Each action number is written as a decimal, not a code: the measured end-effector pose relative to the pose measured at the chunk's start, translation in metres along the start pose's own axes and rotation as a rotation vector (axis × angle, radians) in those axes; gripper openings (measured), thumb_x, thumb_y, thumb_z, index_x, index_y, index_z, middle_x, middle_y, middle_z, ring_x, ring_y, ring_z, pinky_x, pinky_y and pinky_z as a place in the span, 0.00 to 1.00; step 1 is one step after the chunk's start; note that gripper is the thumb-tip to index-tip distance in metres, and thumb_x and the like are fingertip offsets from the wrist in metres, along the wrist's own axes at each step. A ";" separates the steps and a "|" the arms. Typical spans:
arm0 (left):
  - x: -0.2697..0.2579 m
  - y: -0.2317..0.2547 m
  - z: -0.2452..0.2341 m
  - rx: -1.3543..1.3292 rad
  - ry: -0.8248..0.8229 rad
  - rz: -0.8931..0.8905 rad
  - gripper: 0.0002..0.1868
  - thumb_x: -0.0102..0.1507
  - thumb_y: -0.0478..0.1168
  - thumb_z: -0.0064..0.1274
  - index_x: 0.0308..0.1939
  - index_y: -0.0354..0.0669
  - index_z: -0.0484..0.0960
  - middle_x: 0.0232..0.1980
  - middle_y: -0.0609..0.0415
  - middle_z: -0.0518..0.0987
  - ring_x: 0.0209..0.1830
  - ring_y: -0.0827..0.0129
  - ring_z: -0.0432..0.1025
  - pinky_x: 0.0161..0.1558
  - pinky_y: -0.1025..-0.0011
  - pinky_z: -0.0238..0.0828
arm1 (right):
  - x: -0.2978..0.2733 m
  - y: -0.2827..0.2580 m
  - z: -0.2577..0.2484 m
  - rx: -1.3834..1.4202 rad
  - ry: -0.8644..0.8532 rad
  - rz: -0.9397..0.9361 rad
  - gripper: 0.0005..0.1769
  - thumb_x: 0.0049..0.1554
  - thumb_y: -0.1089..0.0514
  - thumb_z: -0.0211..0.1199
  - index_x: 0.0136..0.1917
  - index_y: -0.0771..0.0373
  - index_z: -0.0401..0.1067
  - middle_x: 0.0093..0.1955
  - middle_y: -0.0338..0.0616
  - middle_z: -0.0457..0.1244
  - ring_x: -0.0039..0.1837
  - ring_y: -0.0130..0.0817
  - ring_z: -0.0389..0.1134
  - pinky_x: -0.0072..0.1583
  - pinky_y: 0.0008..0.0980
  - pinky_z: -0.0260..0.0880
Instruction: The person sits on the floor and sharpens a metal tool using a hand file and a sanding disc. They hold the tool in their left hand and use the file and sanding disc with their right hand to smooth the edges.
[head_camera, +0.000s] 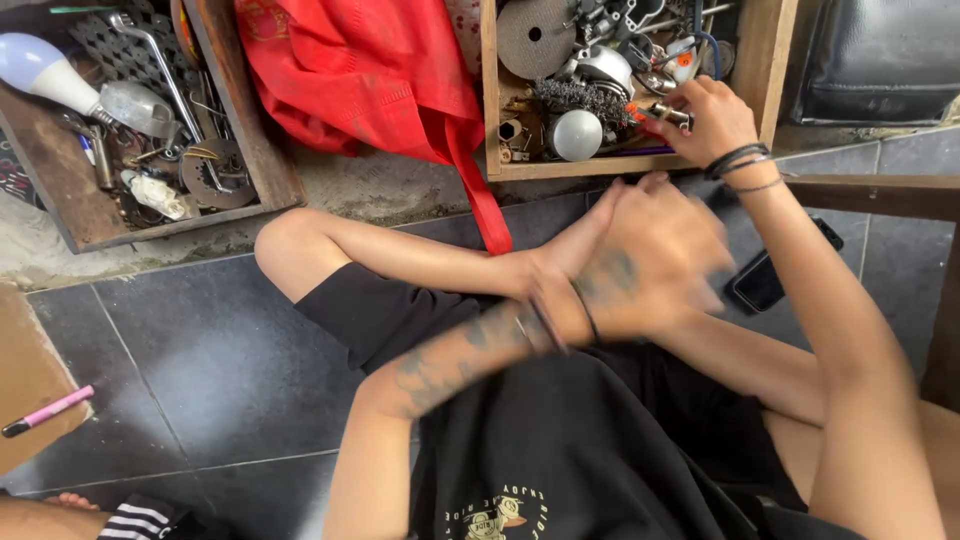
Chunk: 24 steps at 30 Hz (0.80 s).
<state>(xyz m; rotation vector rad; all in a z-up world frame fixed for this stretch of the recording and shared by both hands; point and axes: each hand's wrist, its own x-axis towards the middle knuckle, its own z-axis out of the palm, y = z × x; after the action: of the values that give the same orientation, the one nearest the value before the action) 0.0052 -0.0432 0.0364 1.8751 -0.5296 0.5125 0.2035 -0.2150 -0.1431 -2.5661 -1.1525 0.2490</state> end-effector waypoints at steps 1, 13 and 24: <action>-0.009 -0.041 -0.003 0.455 -0.035 -0.143 0.10 0.58 0.48 0.54 0.31 0.47 0.78 0.36 0.51 0.74 0.34 0.57 0.65 0.39 0.57 0.60 | 0.001 0.005 0.011 -0.047 -0.017 0.005 0.16 0.56 0.55 0.75 0.53 0.64 0.77 0.49 0.47 0.67 0.49 0.44 0.70 0.49 0.40 0.71; -0.081 -0.243 -0.054 1.054 -0.444 -0.471 0.11 0.43 0.35 0.69 0.27 0.43 0.83 0.42 0.49 0.76 0.35 0.58 0.71 0.31 0.65 0.72 | 0.008 0.020 0.013 -0.036 -0.064 0.008 0.15 0.56 0.48 0.77 0.50 0.59 0.82 0.42 0.44 0.71 0.41 0.45 0.72 0.46 0.40 0.73; -0.142 -0.175 -0.088 0.245 0.485 -0.615 0.12 0.51 0.37 0.71 0.38 0.43 0.88 0.33 0.59 0.83 0.26 0.76 0.74 0.30 0.80 0.72 | 0.024 -0.054 -0.056 0.252 -0.043 0.101 0.22 0.70 0.57 0.76 0.68 0.73 0.71 0.38 0.55 0.66 0.37 0.44 0.70 0.35 0.40 0.66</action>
<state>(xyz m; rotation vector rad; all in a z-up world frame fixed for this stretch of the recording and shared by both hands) -0.0169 0.1140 -0.1460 1.9264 0.4407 0.6000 0.1972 -0.1752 -0.0724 -2.4078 -0.9405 0.4457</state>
